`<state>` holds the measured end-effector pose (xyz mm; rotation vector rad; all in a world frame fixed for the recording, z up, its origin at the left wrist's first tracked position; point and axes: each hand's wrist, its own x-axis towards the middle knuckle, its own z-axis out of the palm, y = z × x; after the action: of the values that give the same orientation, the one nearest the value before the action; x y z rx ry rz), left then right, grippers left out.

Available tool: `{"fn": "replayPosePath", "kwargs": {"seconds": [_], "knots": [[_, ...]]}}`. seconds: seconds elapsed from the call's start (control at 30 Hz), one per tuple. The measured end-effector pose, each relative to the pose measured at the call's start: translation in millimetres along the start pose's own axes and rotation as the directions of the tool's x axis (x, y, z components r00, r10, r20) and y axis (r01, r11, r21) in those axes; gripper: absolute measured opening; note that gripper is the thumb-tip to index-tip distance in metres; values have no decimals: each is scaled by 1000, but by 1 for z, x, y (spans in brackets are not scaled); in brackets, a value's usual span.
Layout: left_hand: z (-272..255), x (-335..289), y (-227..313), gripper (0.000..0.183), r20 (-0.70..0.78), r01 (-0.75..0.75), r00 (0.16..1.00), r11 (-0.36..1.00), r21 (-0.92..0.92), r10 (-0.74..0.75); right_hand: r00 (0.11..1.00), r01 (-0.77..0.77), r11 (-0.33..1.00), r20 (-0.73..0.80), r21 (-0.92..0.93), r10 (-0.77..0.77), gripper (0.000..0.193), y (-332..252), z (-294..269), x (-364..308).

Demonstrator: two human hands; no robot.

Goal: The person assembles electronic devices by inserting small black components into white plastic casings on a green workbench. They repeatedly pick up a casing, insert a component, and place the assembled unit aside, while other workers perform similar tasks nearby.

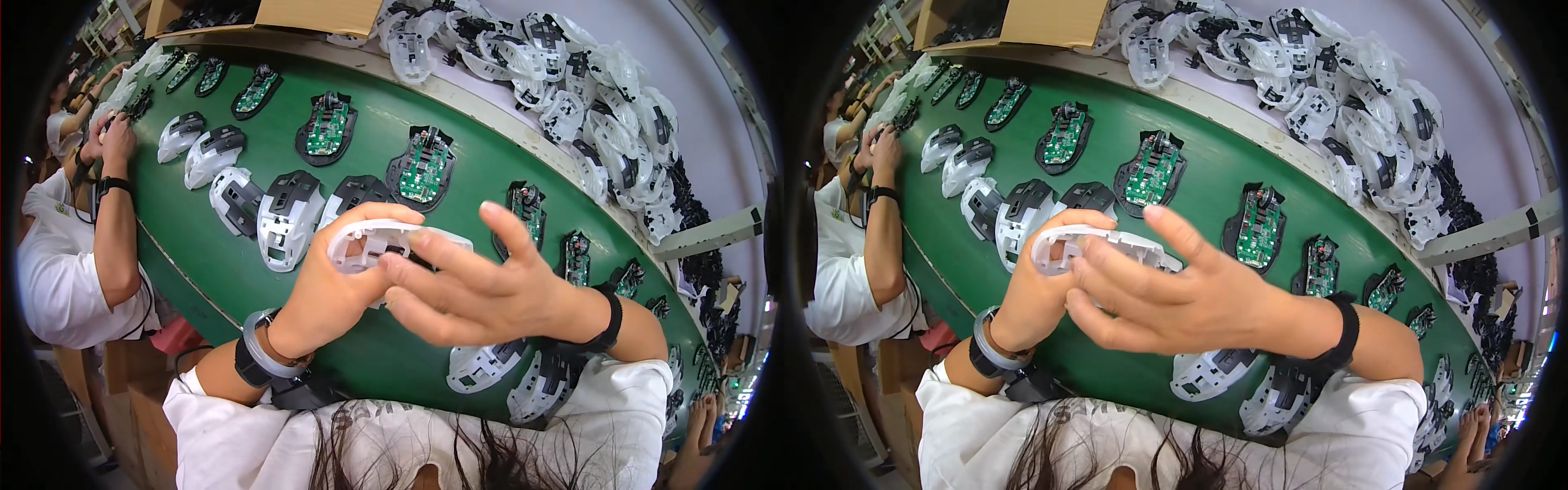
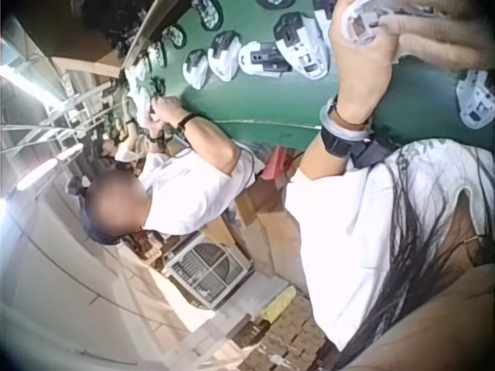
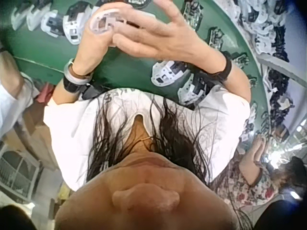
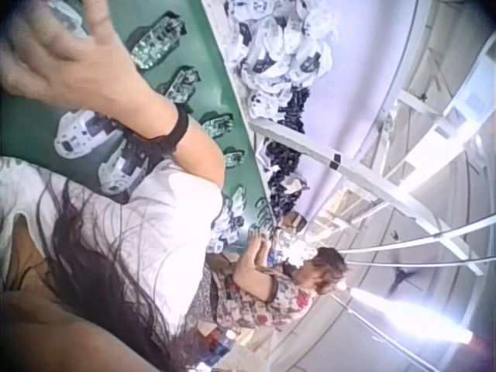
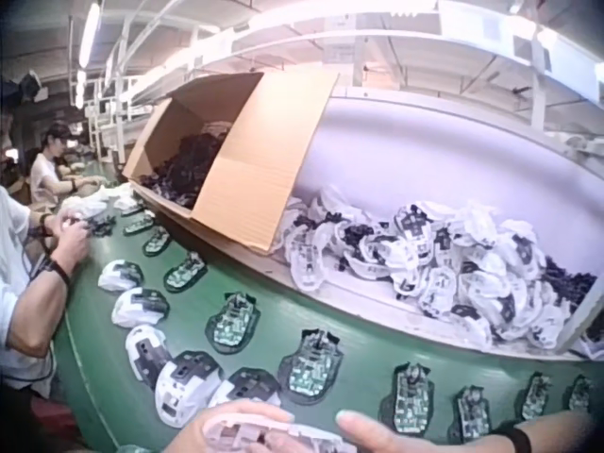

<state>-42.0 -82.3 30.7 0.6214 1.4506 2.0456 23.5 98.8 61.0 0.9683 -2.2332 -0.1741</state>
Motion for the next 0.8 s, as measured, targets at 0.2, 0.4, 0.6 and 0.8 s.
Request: {"fn": "replayPosePath", "kwargs": {"seconds": [0.2,0.4,0.6,0.8], "knots": [[-7,-2,9,32,1,5,1000,998,58,-5,983,-30,998,178,-50,38,24,-12,4,15],[-11,0,11,34,-5,-148,988,967,209,153,998,-11,986,58,167,2,17,7,-4,12],[-16,3,7,41,80,-592,673,470,655,735,725,-674,738,220,33,653,27,147,81,40],[-26,0,7,23,233,-851,333,184,491,914,708,-535,743,266,-403,654,28,224,200,45]]}}
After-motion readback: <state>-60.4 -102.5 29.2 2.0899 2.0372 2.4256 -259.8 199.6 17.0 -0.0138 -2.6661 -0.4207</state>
